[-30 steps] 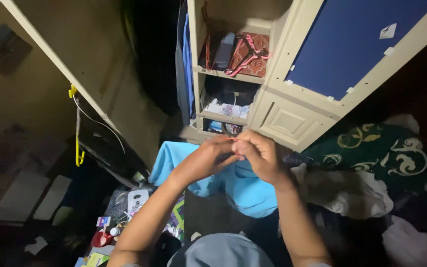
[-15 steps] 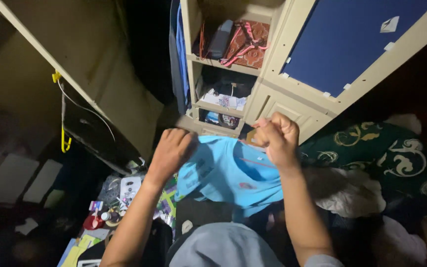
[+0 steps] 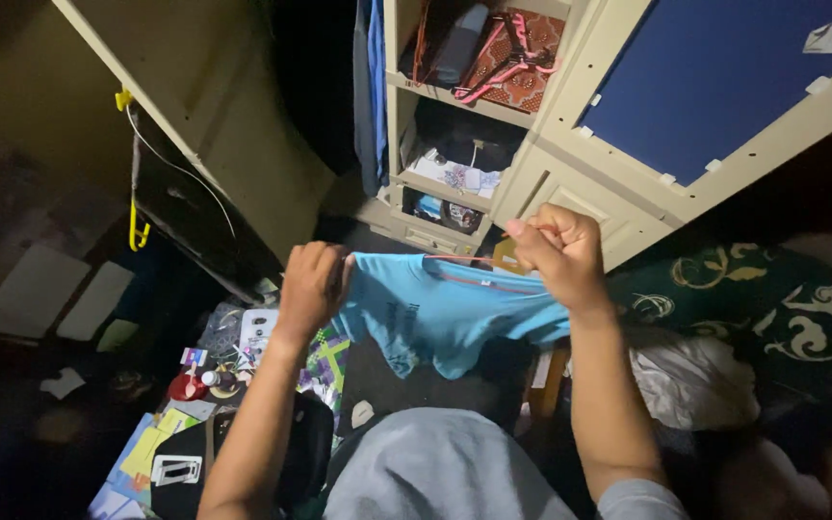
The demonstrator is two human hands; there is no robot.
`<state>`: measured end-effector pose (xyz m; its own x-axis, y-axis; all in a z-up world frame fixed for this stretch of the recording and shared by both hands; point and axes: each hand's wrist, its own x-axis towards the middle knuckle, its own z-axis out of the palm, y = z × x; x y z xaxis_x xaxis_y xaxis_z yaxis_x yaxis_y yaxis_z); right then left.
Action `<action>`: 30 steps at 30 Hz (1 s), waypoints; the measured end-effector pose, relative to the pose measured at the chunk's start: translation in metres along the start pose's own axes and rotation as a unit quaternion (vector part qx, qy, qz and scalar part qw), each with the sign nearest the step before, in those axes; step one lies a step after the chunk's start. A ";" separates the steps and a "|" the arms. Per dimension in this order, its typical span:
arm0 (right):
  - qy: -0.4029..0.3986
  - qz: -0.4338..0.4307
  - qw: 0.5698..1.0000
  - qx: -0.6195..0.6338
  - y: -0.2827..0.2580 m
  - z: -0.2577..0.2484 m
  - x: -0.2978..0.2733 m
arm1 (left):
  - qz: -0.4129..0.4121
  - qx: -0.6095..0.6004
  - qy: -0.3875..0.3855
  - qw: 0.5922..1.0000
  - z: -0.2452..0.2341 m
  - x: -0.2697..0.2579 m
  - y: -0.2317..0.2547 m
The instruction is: The person folds a black shirt and places it on a white hanger, then hangs it in the closet. They then fold a light blue shirt and place it on a pink hanger, hanging it in the closet. Finally, they fold a gray shirt.
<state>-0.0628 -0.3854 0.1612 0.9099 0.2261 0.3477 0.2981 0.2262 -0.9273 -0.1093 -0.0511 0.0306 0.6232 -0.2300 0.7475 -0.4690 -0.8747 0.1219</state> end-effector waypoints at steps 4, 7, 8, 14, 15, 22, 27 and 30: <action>-0.017 -0.005 1.000 -0.012 0.005 0.019 -0.002 | -0.017 -0.056 -0.020 0.998 0.018 0.006 0.033; -0.028 -0.010 0.999 -0.016 0.016 0.025 -0.004 | -0.009 -0.064 -0.066 0.996 0.030 0.015 0.062; -0.027 -0.017 0.999 -0.017 0.020 0.026 -0.004 | -0.007 -0.064 -0.107 0.992 0.032 0.021 0.071; -0.011 -0.002 0.992 -0.123 0.020 0.026 -0.007 | -0.028 -0.066 -0.126 0.989 0.026 0.033 0.087; -0.009 -0.003 0.992 -0.123 0.020 0.032 -0.008 | -0.026 -0.067 -0.126 0.989 0.022 0.040 0.093; -0.047 0.082 0.992 -0.087 0.039 0.057 -0.012 | -0.012 -0.167 -0.101 0.981 0.030 0.046 0.121; -0.074 0.014 0.984 -0.161 0.020 0.061 -0.016 | -0.032 -0.156 -0.069 0.985 0.035 0.033 0.097; -0.064 -0.024 0.964 -0.256 0.031 0.047 -0.014 | -0.085 -0.165 -0.086 0.979 0.019 0.038 0.082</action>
<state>-0.0797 -0.3367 0.1347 0.8581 0.3500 0.3758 0.4721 -0.2498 -0.8454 -0.1118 -0.1394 0.0563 0.7928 -0.1862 0.5803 -0.5084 -0.7272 0.4612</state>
